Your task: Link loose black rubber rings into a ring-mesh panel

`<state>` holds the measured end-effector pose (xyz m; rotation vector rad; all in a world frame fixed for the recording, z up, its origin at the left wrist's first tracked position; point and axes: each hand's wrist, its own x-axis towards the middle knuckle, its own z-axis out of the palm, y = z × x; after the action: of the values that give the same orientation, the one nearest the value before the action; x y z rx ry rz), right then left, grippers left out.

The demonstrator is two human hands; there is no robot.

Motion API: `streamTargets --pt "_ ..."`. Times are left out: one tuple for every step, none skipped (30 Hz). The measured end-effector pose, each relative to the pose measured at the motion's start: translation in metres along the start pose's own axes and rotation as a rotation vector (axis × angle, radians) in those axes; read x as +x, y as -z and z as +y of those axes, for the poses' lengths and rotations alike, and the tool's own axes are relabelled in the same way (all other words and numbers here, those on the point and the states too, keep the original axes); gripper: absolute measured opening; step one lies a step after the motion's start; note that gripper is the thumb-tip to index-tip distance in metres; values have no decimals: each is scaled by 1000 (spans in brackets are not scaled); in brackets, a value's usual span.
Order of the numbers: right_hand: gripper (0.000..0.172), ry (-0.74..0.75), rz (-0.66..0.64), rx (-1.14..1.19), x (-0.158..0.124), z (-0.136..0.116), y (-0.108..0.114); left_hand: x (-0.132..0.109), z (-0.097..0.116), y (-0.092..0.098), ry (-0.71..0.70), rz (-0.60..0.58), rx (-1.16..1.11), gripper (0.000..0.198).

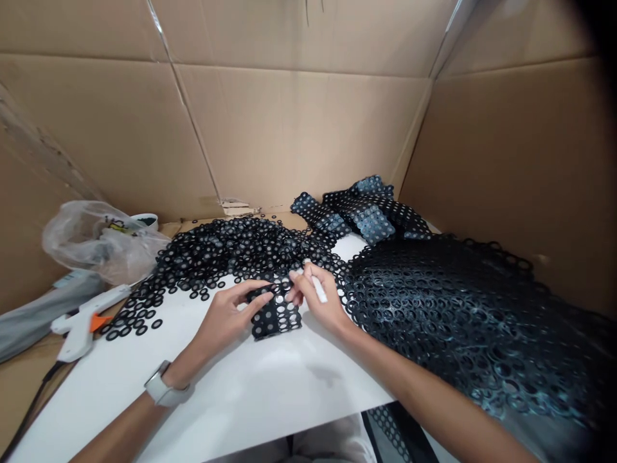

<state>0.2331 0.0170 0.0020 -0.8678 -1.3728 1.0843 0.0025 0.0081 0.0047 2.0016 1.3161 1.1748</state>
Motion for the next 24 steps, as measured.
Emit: streamTargets --pt "60 5 30 -17 1 2 2 0 0 1 33 -10 -47 41" --pt "65 12 60 -37 2 4 4 0 0 3 68 -53 -108 43" --pt "70 18 88 -58 4 6 6 0 1 5 100 -120 -180 48" --pt "74 22 109 -77 5 8 8 -1 2 8 125 -206 -251 57" --pt "75 23 121 -94 7 10 10 -2 3 9 140 -289 -302 69" --pt "74 23 122 -112 8 11 11 -2 3 10 141 -344 -316 79" --pt "72 24 114 -131 9 12 12 -3 3 11 125 -354 -283 83" --pt "70 26 100 -152 10 14 12 -3 3 11 87 -322 -205 79" --pt "67 28 84 -176 10 15 12 -3 1 10 32 -258 -99 67" --pt "63 28 68 -202 11 17 12 -2 -2 9 -33 -189 15 53" --pt "56 27 55 -230 11 19 12 -2 -6 7 -97 -129 120 41" --pt "46 25 39 -258 12 22 11 -2 -11 6 -154 -91 206 35" --pt "35 25 19 -286 13 25 10 -1 -15 4 -196 -73 275 33" --pt "28 29 -7 -315 13 29 10 -1 -20 2 -222 -70 331 35" --pt "25 38 -38 -343 14 33 9 -1 -24 0 -234 -74 376 36" --pt "24 51 -71 -371 15 38 9 0 -28 -3 -238 -81 412 38" --pt "25 67 -102 -398 16 42 9 0 -31 -5 -237 -85 442 39" --pt "24 83 -124 -425 18 47 9 1 -33 -8 -237 -90 466 39" --pt "22 97 -136 -451 19 51 9 2 -34 -11 -236 -95 483 39" --pt "21 111 -141 -475 20 55 8 3 -35 -14 -235 -97 493 38" --pt "20 122 -140 -494 21 59 8 5 -36 -17 -235 -98 498 36" --pt "20 134 -137 -510 22 63 7 6 -36 -19 -236 -97 503 33" --pt "20 144 -133 -519 23 65 6 8 -36 -20 -236 -95 504 31" --pt "20 156 -130 -523 25 67 4 9 -37 -21 -238 -92 499 28"
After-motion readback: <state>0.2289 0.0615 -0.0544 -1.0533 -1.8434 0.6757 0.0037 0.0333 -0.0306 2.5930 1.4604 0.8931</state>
